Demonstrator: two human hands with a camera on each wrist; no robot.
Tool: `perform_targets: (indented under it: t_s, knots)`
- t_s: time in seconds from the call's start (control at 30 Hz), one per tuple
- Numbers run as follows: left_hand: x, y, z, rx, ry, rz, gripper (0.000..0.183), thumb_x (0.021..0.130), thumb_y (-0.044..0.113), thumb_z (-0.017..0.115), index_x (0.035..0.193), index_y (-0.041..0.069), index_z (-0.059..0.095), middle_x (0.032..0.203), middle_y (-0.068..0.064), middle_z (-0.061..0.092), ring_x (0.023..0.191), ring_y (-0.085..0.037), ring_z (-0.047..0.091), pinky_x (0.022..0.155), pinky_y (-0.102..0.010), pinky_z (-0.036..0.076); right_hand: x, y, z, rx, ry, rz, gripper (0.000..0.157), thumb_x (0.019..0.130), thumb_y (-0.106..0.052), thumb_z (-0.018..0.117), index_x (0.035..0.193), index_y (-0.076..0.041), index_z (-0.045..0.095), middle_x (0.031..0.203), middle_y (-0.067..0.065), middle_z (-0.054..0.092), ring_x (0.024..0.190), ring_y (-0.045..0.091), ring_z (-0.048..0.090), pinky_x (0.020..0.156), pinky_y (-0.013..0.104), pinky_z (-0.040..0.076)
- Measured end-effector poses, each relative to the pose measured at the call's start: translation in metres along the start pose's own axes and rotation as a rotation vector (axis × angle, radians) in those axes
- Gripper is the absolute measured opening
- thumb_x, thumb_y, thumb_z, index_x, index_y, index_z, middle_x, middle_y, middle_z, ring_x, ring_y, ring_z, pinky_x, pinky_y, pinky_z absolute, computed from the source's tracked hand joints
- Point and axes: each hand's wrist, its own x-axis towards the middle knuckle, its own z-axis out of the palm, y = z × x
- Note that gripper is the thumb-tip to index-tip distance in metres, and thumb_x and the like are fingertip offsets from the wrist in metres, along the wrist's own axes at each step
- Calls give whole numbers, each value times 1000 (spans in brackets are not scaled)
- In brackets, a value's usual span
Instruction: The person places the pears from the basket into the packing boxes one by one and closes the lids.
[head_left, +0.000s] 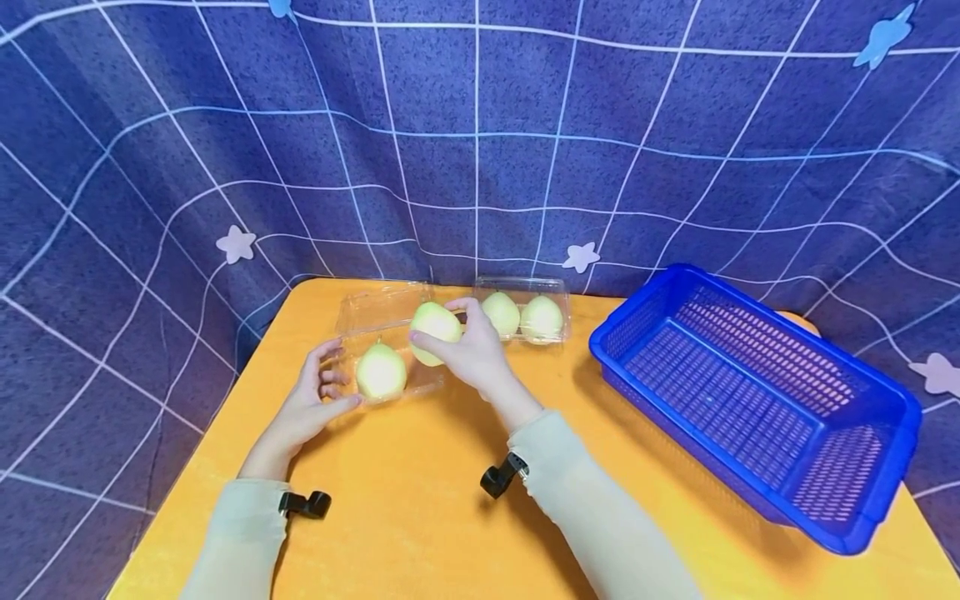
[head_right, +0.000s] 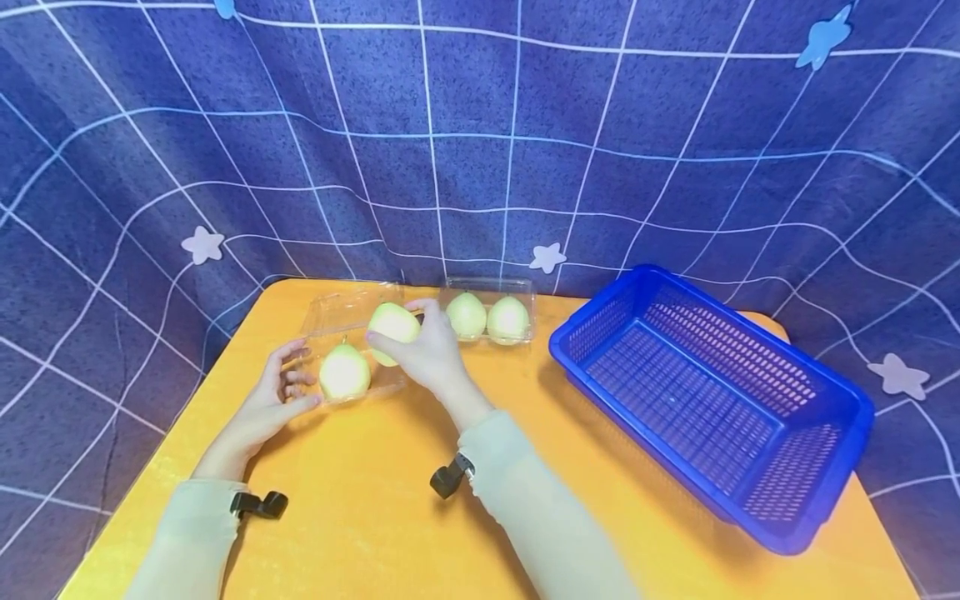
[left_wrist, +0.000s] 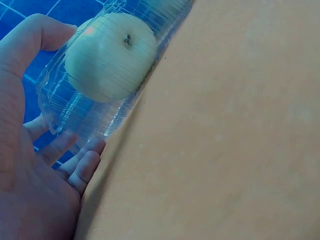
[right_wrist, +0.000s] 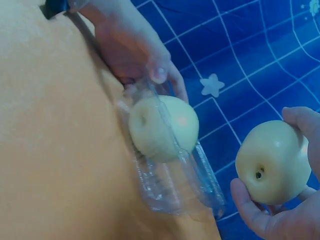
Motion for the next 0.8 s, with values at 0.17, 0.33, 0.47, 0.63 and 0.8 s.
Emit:
perform_targets:
  t_s: [0.17,0.33,0.47,0.63,0.8]
  knots:
    - [0,-2,1,5,-3,4,100,96,-1,81,173,17,19,162,-19,31,116,-29,49,84,-20,48,-3,5,10,-25,1,-37,71,84,-43,95,137,-17,57,129,7,62,107,23,60,87,42,53]
    - [0,-1,1,9,-2,8,100,96,-1,81,173,18,20,162,-20,31,116,-30,49,84,-19,48,-4,10,20,-101,-7,-77,70,83,-44,96,135,-16,59,132,7,61,113,23,59,94,43,52]
    - [0,-1,1,9,0,11,100,96,-1,80,173,17,20,162,-21,31,117,-31,49,84,-19,48,-6,8,26,-151,-20,-79,70,82,-47,96,134,-18,59,133,5,62,121,22,59,103,45,51]
    - [0,0,1,10,2,11,100,96,-1,80,173,14,19,162,-21,31,117,-30,49,85,-18,47,-7,6,32,-213,-39,-108,71,82,-52,95,132,-17,59,130,2,63,118,20,61,100,42,53]
    - [1,1,1,11,4,3,100,96,0,81,173,15,19,162,-20,31,117,-29,49,85,-19,47,-5,10,36,-269,-53,-157,70,85,-49,93,135,-14,59,131,4,64,119,21,61,99,41,53]
